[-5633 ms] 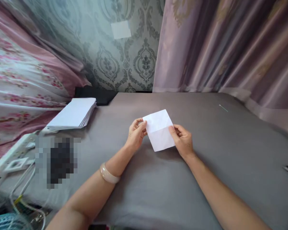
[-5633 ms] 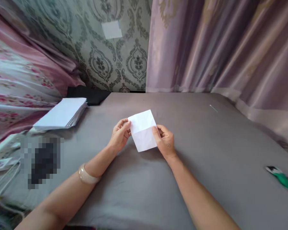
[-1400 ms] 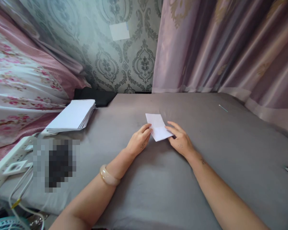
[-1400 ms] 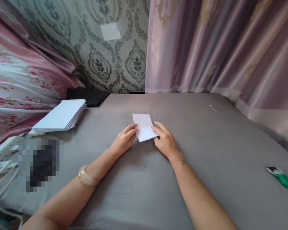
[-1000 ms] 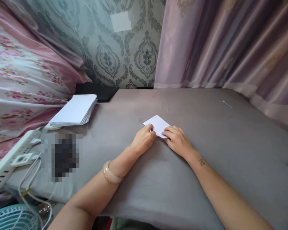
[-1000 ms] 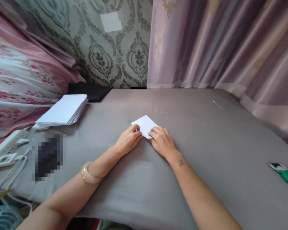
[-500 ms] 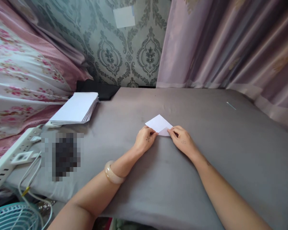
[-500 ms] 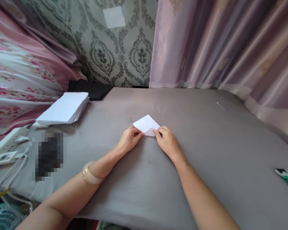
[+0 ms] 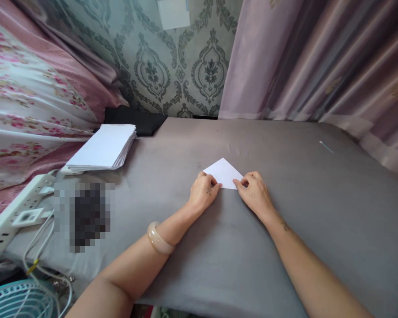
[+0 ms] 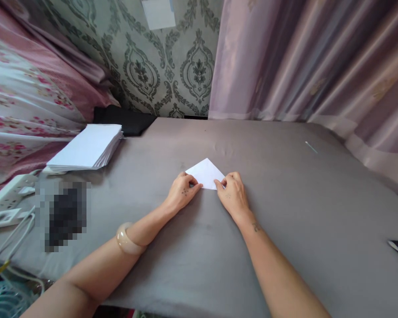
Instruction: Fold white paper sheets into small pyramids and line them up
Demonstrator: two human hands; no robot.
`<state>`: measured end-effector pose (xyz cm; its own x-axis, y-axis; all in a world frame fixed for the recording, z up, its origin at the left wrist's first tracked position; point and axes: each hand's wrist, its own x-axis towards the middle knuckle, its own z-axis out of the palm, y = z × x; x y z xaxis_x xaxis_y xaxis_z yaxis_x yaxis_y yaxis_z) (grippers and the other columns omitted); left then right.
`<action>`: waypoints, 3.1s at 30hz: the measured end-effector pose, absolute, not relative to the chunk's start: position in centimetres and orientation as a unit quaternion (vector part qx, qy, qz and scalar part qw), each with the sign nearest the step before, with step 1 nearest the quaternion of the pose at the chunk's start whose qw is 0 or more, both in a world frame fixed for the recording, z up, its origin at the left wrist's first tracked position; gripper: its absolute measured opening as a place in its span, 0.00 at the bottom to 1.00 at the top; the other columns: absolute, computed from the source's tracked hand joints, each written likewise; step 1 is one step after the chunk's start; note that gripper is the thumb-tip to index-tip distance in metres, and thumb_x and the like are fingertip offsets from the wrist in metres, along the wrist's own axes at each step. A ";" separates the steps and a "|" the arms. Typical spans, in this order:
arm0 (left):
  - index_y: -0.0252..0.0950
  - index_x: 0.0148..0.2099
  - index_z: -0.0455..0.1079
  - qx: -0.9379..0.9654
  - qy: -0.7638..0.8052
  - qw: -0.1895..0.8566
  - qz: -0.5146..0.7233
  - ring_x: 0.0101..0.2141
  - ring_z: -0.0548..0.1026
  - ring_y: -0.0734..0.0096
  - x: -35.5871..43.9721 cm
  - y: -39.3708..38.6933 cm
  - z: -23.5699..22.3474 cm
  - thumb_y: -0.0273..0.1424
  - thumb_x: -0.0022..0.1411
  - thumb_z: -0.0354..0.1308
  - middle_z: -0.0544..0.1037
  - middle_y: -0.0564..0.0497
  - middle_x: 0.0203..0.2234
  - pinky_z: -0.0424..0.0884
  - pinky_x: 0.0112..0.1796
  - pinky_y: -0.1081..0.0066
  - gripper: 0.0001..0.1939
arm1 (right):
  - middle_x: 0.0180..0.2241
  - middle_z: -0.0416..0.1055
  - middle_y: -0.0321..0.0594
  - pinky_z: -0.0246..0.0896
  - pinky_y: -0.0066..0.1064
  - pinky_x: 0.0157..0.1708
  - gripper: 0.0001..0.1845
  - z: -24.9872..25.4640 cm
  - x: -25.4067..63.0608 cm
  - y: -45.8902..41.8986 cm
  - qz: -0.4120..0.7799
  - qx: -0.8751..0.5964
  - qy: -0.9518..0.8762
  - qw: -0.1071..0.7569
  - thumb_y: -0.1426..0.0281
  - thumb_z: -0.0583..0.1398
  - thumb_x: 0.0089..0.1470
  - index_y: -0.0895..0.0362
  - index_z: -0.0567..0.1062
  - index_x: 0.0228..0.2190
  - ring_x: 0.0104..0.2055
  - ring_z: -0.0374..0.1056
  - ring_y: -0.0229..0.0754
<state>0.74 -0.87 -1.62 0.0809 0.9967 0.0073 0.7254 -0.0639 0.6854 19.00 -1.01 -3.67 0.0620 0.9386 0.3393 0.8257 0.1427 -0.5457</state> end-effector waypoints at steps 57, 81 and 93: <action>0.35 0.46 0.68 0.621 0.667 0.274 0.308 0.30 0.72 0.70 -2.0 0.9 -0.9 0.28 0.56 0.55 0.75 0.52 0.28 0.67 0.35 0.69 0.14 | 0.51 0.66 0.55 0.63 0.46 0.53 0.19 -2.6 16.1 -5.1 0.024 -0.549 -0.807 0.215 0.67 0.52 0.62 0.63 0.70 0.51 0.54 0.60 0.56; 0.40 0.46 0.74 0.892 0.418 0.120 0.124 0.47 0.69 0.59 -1.6 -2.0 1.0 0.28 0.63 0.50 0.73 0.45 0.46 0.63 0.48 0.60 0.13 | 0.47 0.73 0.43 0.62 0.41 0.53 0.16 -3.6 20.2 -1.2 0.163 -0.425 -0.844 0.284 0.79 0.51 0.58 0.55 0.76 0.40 0.50 0.68 0.44; 0.33 0.44 0.72 0.758 0.569 0.263 0.181 0.34 0.72 0.66 -0.2 0.7 -0.3 0.33 0.59 0.57 0.77 0.48 0.33 0.67 0.37 0.69 0.12 | 0.52 0.71 0.42 0.61 0.40 0.56 0.23 -3.2 20.8 -1.7 0.177 -0.430 -0.846 0.259 0.81 0.50 0.54 0.55 0.77 0.44 0.54 0.67 0.44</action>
<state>-0.24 0.72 -0.27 0.2876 0.9574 -0.0249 0.7678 -0.2150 0.6035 20.77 -1.68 -3.17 -0.4952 0.8202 0.2864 0.6367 0.5669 -0.5227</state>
